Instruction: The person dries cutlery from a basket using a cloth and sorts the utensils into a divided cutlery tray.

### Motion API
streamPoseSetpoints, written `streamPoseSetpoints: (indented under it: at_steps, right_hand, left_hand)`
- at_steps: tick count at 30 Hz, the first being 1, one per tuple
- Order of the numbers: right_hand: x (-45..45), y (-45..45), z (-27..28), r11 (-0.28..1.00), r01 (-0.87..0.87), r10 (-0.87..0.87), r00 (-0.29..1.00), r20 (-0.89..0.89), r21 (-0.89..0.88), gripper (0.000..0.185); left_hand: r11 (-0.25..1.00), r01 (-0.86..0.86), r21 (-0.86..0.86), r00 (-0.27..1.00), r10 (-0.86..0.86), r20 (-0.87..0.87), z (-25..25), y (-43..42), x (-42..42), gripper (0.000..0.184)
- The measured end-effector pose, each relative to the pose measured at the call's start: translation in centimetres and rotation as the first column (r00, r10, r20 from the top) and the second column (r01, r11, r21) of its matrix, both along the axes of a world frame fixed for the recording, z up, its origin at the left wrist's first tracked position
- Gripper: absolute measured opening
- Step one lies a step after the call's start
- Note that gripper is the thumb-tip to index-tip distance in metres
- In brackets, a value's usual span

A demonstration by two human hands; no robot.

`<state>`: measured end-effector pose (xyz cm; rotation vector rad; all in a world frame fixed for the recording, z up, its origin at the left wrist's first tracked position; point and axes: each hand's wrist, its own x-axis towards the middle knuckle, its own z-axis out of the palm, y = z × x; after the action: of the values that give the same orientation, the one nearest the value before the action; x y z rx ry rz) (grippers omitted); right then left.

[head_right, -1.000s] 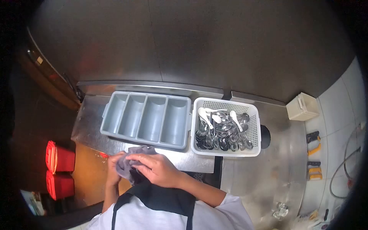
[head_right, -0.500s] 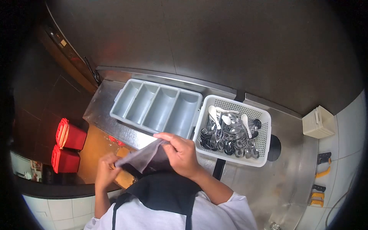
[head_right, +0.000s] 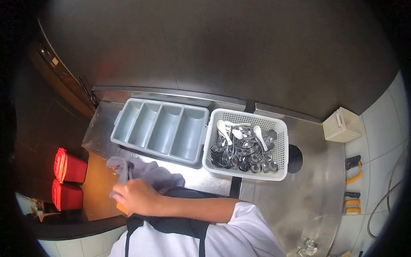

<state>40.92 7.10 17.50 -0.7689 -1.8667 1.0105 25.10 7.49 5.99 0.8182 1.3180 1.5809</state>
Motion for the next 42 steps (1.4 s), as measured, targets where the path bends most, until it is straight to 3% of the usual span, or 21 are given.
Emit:
streamPoseSetpoints:
  at_steps: [1,3,8,10,13,16,19,20,21,22,23,24,25,28,31,32,37,41,42]
  right_hand:
    - [-0.5,-0.5,-0.9,0.999,-0.044,0.042,0.996,0.081,0.023,0.018]
    - [-0.4,-0.5,-0.9,0.994,-0.103,0.101,0.993,0.068,0.022,0.019]
    - [0.7,-0.8,0.5,0.973,-0.207,0.213,0.976,-0.044,0.102,0.022]
    - [0.9,-0.7,-0.3,0.949,-0.269,0.276,0.961,-0.023,0.162,0.024]
    - [1.9,-1.0,-0.5,0.890,-0.405,0.413,0.911,0.006,0.211,0.020]
    - [3.0,-0.9,-1.5,0.913,-0.335,0.375,0.914,-0.158,0.232,0.020]
    - [6.3,-0.3,-3.3,0.997,-0.059,0.065,0.990,-0.122,0.055,0.024]
    - [7.8,-0.5,-4.7,0.985,0.084,-0.092,0.995,-0.043,-0.153,0.026]
    - [9.5,-0.9,-6.7,0.910,0.237,-0.228,0.971,0.066,-0.339,0.029]
    - [11.8,-1.6,-9.7,0.729,0.186,-0.372,0.916,-0.153,-0.659,0.038]
    - [13.9,-2.6,-12.4,0.483,0.017,-0.555,0.779,-0.291,-0.875,0.048]
    - [15.5,-4.1,-13.6,0.324,-0.039,-0.735,0.619,-0.278,-0.945,0.058]
    - [16.9,-5.1,-14.6,0.172,-0.132,-0.873,0.439,-0.213,-0.976,0.069]
    - [18.9,-6.1,-18.1,-0.027,-0.118,-0.991,0.135,0.011,-0.993,0.072]
    - [20.2,-5.1,-21.4,0.194,0.265,-0.979,0.109,-0.170,-0.945,0.063]
    - [20.9,-4.8,-22.4,0.196,0.239,-0.980,0.032,-0.194,-0.951,0.052]
    - [22.9,-6.3,-23.1,0.044,0.255,-0.998,-0.033,-0.055,-0.966,0.042]
    - [27.1,-11.7,-23.1,-0.035,0.308,-0.993,0.095,0.068,-0.951,0.053]
    - [28.7,-13.8,-24.5,-0.013,0.511,-0.995,0.079,0.063,-0.860,0.055]
  left_hand:
    - [0.994,0.110,-0.010,0.994,-0.110,0.009,0.8,0.5,1.0,0.018]
    - [0.971,0.237,-0.012,0.971,-0.237,0.007,2.1,1.1,2.0,0.018]
    - [0.942,0.336,-0.023,0.936,-0.336,-0.100,4.4,0.7,1.6,0.018]
    - [0.952,0.306,-0.016,0.937,-0.304,-0.175,5.4,0.6,0.8,0.017]
    - [0.991,0.127,0.033,0.926,-0.106,-0.361,6.7,1.4,-1.3,0.017]
    - [0.984,-0.122,0.129,0.831,0.173,-0.529,8.2,3.1,-5.0,0.017]
    - [0.951,-0.269,0.153,0.616,0.292,-0.731,10.2,2.9,-7.3,0.017]
    - [0.946,-0.291,0.146,0.544,0.289,-0.788,10.8,2.4,-7.3,0.017]
    - [0.945,-0.301,0.131,0.471,0.267,-0.841,11.2,2.1,-6.8,0.017]
    - [0.949,-0.292,0.116,0.407,0.233,-0.883,11.6,2.0,-6.0,0.017]
    - [0.952,-0.289,0.105,0.348,0.207,-0.914,12.1,1.9,-5.3,0.017]
    - [0.957,-0.277,0.092,0.293,0.176,-0.940,12.4,2.0,-4.5,0.017]
    - [0.961,-0.262,0.083,0.249,0.150,-0.957,12.6,2.2,-3.7,0.017]
    - [0.980,-0.193,0.050,0.150,0.080,-0.985,13.1,3.0,-1.3,0.017]
    - [0.993,-0.017,0.114,0.187,0.116,-0.976,12.1,3.9,-0.1,0.018]
    - [0.990,0.039,0.132,0.207,0.122,-0.971,11.8,4.2,0.3,0.018]
    - [0.960,0.232,0.159,0.280,0.091,-0.956,10.3,5.5,0.9,0.019]
    - [0.932,0.331,0.147,0.315,0.038,-0.948,9.1,6.0,0.7,0.020]
    - [0.924,0.353,0.145,0.319,0.026,-0.947,8.9,6.1,0.6,0.020]
